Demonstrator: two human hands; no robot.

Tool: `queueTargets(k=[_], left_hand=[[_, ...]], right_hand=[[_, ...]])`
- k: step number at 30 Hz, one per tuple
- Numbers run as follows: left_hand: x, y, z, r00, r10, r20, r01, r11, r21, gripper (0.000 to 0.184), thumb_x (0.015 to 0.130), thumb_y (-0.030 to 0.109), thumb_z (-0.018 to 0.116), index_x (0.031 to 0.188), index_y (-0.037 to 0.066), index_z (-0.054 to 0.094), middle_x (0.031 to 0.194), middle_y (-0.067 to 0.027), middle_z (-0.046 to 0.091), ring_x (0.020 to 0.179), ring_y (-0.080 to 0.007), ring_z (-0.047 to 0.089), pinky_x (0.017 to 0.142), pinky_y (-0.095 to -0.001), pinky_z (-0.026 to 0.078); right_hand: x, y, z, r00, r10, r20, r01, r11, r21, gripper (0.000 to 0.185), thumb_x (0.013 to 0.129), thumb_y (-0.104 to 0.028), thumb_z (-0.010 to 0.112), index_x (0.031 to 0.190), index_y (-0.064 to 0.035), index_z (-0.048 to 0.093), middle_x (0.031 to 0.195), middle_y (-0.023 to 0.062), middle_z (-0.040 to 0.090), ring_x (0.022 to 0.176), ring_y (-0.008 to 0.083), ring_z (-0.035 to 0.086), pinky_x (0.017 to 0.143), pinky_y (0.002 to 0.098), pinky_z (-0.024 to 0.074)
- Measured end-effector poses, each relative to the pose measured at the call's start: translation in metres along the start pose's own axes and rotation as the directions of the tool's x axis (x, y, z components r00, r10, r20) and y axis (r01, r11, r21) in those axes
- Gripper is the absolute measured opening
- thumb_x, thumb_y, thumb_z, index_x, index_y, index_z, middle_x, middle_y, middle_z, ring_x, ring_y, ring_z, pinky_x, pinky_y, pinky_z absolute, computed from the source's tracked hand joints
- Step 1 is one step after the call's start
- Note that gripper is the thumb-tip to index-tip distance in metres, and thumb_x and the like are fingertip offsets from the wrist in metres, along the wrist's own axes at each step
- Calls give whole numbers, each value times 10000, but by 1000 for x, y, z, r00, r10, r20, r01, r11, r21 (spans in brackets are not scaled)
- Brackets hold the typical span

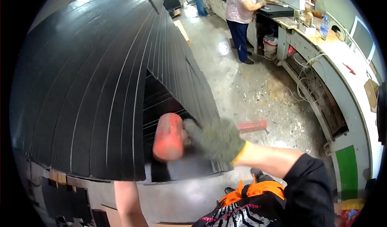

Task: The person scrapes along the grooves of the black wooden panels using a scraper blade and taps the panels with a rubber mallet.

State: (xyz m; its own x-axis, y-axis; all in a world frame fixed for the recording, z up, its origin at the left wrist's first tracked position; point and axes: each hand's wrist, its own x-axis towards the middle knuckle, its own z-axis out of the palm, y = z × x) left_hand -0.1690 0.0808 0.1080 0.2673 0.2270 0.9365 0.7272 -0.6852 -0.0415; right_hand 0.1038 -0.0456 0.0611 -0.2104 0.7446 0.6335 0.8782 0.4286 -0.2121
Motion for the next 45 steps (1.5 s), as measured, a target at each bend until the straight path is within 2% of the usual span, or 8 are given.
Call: queueTargets(k=[4, 7, 10, 17, 20, 26, 29, 45], left_hand=[[-2, 1, -1, 1000, 7, 6, -7, 1000, -2, 526, 996, 331, 347, 1323, -62, 471, 1319, -234, 511, 1189, -357, 517, 1008, -405, 396], [-2, 2, 0, 1000, 9, 3, -9, 1000, -2, 528, 995, 332, 347, 1324, -62, 469, 1320, -235, 510, 1190, -358, 517, 1008, -406, 395], [2, 4, 3, 1000, 14, 3, -14, 1000, -7, 529, 995, 333, 348, 1326, -62, 468, 1320, -236, 509, 1190, -359, 516, 1009, -407, 395], [-2, 7, 2, 1000, 17, 8, -17, 1000, -7, 533, 994, 336, 348, 1328, -63, 465, 1321, -237, 508, 1191, -361, 515, 1011, -409, 393], [2, 8, 7, 1000, 20, 6, -20, 1000, -10, 535, 994, 337, 349, 1329, -64, 463, 1321, -238, 507, 1191, -362, 514, 1012, -410, 392], [-1, 9, 3, 1000, 21, 14, -21, 1000, -1, 538, 993, 339, 349, 1331, -64, 460, 1322, -239, 506, 1192, -363, 513, 1013, -411, 390], [0, 10, 3, 1000, 22, 19, -22, 1000, 2, 539, 993, 340, 350, 1332, -65, 459, 1323, -240, 505, 1193, -364, 512, 1014, -412, 389], [-9, 23, -2, 999, 20, 37, -20, 1000, 10, 548, 991, 345, 351, 1338, -67, 451, 1325, -244, 501, 1195, -369, 509, 1018, -417, 385]], right_hand=[[-10, -32, -7, 941, -212, -262, 188, 975, -114, 279, 788, -231, 571, 989, -40, 591, 613, 19, 477, 502, 159, 493, 420, 309, 356], [-16, -48, -14, 940, -314, -132, 333, 927, 172, 332, 789, -236, 563, 1048, -33, 605, 587, 18, 463, 483, 164, 481, 425, 319, 356], [20, 0, -12, 994, -16, -107, 17, 1000, 11, 295, 823, -235, 550, 1018, -15, 583, 633, 85, 567, 532, 220, 587, 449, 361, 435], [-12, -32, -21, 918, -383, -108, 390, 919, 55, 260, 822, -244, 559, 965, -27, 574, 546, 80, 517, 474, 236, 556, 424, 386, 414], [23, 2, -19, 997, 10, -76, 0, 991, 131, 240, 838, -246, 553, 969, -45, 573, 610, 94, 566, 522, 251, 589, 458, 390, 439], [-7, -27, -14, 860, -382, -339, 387, 920, -56, 303, 763, -232, 574, 999, -42, 586, 568, 35, 468, 476, 188, 489, 422, 353, 365], [8, -4, -4, 993, -43, -106, 35, 997, -71, 246, 811, -233, 557, 976, -51, 575, 597, 58, 520, 493, 203, 520, 416, 351, 374], [41, -13, -43, 935, -272, -229, 247, 960, -131, 240, 767, -224, 572, 894, -21, 594, 594, 66, 555, 515, 216, 574, 469, 384, 424]])
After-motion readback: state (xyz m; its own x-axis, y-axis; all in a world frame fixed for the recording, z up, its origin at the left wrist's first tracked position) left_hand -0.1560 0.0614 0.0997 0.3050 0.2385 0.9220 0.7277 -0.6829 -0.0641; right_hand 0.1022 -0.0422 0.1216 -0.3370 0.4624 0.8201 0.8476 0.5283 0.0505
